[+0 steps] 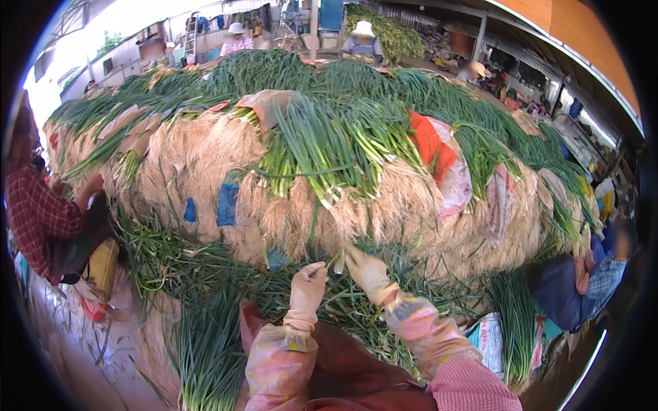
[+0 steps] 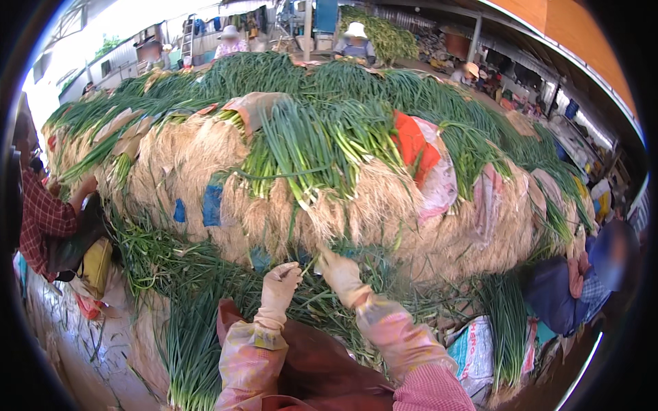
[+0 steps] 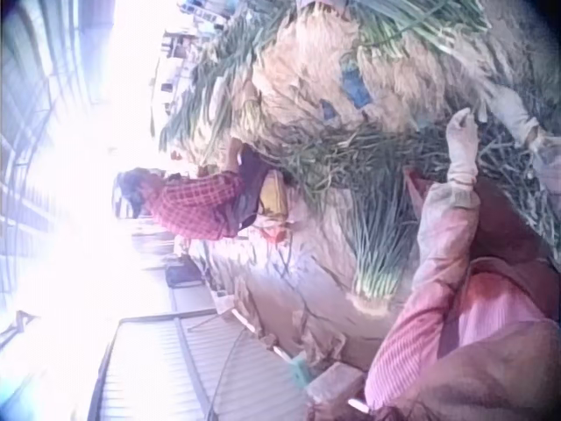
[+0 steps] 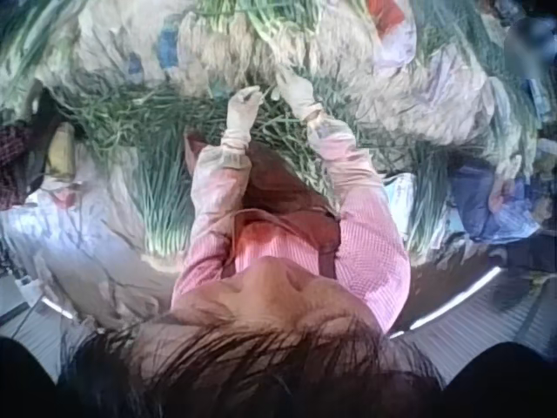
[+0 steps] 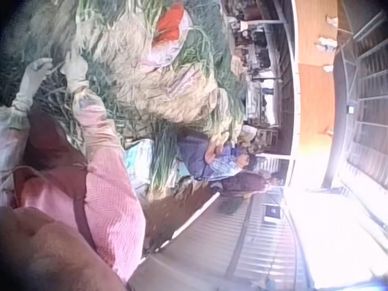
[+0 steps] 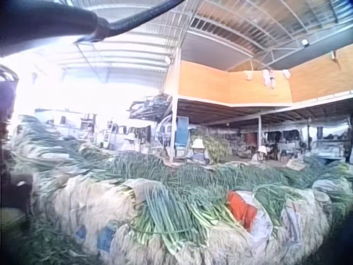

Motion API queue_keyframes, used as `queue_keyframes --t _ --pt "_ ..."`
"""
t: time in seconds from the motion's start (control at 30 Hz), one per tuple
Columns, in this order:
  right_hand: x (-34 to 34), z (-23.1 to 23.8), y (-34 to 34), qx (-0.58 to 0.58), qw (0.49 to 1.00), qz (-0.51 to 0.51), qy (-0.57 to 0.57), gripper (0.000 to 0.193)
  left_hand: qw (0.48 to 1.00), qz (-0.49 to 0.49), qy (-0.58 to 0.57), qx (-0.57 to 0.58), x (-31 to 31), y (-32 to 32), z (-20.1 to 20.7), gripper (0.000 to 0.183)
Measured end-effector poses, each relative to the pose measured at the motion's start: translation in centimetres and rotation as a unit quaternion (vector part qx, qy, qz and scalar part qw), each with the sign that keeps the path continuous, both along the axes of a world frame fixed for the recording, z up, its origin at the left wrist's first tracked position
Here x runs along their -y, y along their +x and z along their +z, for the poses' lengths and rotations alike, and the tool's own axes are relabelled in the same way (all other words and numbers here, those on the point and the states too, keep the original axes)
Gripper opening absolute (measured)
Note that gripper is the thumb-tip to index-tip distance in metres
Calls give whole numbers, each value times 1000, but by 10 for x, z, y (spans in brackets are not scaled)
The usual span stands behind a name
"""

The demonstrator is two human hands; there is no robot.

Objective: The person trims the roots of green onions by hand, repeatedly picking up bunches, removing root material, and placing the trimmed onions aside. The work occurs in a covered market area with large piles of green onions and other workers nearby.

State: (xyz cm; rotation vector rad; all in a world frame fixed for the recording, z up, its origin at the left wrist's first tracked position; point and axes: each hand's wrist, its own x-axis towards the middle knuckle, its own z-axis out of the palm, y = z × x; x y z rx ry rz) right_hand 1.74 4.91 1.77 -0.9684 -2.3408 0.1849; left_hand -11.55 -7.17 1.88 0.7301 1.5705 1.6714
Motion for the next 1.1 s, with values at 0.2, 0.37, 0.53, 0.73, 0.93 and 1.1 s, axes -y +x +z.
queue_keyframes --t 0.2,0.37,0.53,0.73,0.93,1.1 --pt "-80 -6 -75 64 992 -111 -8 50 1000 11 -7 -4 -4 -5 -3 27" --pt "-65 1 -94 2 996 -78 47 22 996 36 -24 81 4 -17 -5 30" --pt "23 35 -44 -65 980 82 167 20 969 -19 17 244 10 -20 18 45" --pt "44 9 -28 -130 979 158 11 7 944 -98 67 307 -5 -12 0 43" --pt "23 21 -30 -137 965 148 -167 16 937 24 67 342 -10 -18 -11 18" --pt "-18 28 -83 -210 884 84 -410 34 977 -88 4 196 3 -1 10 17"
